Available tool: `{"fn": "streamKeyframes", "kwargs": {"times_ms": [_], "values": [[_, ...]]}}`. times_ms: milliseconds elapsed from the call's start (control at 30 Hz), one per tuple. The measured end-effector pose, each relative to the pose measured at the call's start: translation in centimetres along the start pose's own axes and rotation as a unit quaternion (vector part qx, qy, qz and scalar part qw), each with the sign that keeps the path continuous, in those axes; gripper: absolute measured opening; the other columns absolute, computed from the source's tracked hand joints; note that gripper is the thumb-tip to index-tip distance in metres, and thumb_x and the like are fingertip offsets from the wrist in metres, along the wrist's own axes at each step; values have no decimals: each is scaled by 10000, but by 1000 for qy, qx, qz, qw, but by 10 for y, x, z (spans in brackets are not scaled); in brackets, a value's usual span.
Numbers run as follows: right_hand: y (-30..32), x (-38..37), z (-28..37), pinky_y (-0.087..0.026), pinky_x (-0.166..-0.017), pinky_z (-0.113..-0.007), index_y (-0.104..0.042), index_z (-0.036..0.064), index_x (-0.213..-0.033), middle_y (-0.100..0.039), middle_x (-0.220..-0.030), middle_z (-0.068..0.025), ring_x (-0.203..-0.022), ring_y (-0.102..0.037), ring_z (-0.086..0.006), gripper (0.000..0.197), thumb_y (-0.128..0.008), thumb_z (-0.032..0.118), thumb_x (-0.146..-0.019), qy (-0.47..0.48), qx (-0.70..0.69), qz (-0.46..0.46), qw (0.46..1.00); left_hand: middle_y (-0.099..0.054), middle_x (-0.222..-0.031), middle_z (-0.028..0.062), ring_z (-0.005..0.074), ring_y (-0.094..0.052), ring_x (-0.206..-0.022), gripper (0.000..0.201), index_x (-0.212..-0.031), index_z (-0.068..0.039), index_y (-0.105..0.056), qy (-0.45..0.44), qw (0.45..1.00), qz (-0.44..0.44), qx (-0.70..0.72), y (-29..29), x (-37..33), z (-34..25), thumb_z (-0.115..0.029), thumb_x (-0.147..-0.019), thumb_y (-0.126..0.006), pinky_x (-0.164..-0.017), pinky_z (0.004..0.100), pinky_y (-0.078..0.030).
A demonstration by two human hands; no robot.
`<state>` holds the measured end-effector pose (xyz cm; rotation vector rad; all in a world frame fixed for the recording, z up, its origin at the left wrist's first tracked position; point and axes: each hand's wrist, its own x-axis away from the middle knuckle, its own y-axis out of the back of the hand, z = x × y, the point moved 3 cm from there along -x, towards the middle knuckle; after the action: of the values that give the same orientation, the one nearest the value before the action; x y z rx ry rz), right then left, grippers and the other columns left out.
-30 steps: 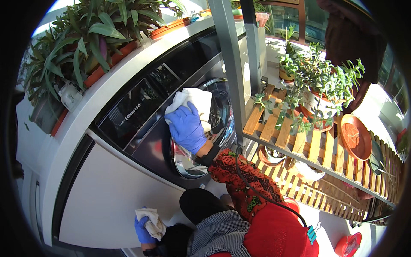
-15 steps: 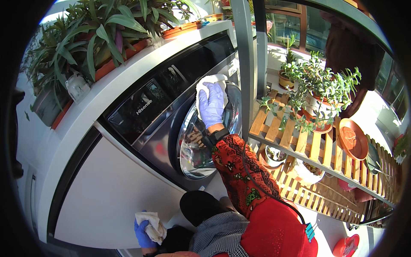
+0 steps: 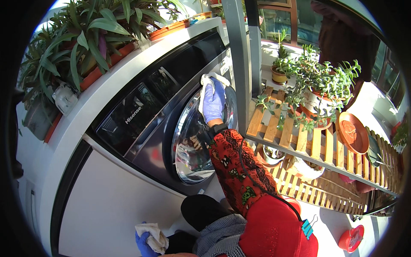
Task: The person wipes the exterior of a front-loading washing machine and the adjacent countertop using a white cloth. They clean the glass door, control panel, and surrounding surfaces in a repetitive wiping motion.
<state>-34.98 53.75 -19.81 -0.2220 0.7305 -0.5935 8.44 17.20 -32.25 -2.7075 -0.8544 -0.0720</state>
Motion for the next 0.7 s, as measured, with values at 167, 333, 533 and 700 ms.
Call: {"fn": "streamKeyframes", "kwargs": {"times_ms": [167, 333, 533, 700], "values": [[11, -1, -13, -432, -1020, -361, -582, -20, -1284, -630, -1241, -173, -1158, -599, -297, 387, -528, 258, -1021, -14, 46, -56, 997, -666, -1038, 128, 247, -655, -892, 462, -1282, -20, -567, 72, 996, 21, -57, -8, 6, -10, -75, -835, -666, -778, 356, -550], [16, -6, -41, -441, -1003, -340, -543, -16, -1346, -617, -1264, -164, -1154, -591, -267, 426, -528, 259, -1020, -41, -5, -74, 996, -667, -1100, 148, 266, -652, -957, 548, -1337, 2, -540, 74, 995, 36, -53, -9, 1, -9, -47, -809, -678, -855, 370, -540], [52, 26, -102, -400, -1067, -391, -492, 9, -1420, -552, -1392, -242, -1280, -533, -370, 543, -468, 390, -1033, -131, 146, -138, 971, -660, -1121, 152, 281, -647, -970, 576, -1355, 7, -528, 77, 995, 36, -60, -8, 2, -9, -50, -804, -684, -857, 382, -538], [86, 96, -156, -395, -1067, -375, -479, 20, -1436, -538, -1433, -198, -1283, -534, -338, 534, -474, 379, -1040, -359, 134, -139, 913, -657, -1072, 133, 242, -644, -977, 438, -1237, 35, -594, 30, 999, 22, -28, -7, 3, -2, -106, -822, -594, -901, 363, -525]]}}
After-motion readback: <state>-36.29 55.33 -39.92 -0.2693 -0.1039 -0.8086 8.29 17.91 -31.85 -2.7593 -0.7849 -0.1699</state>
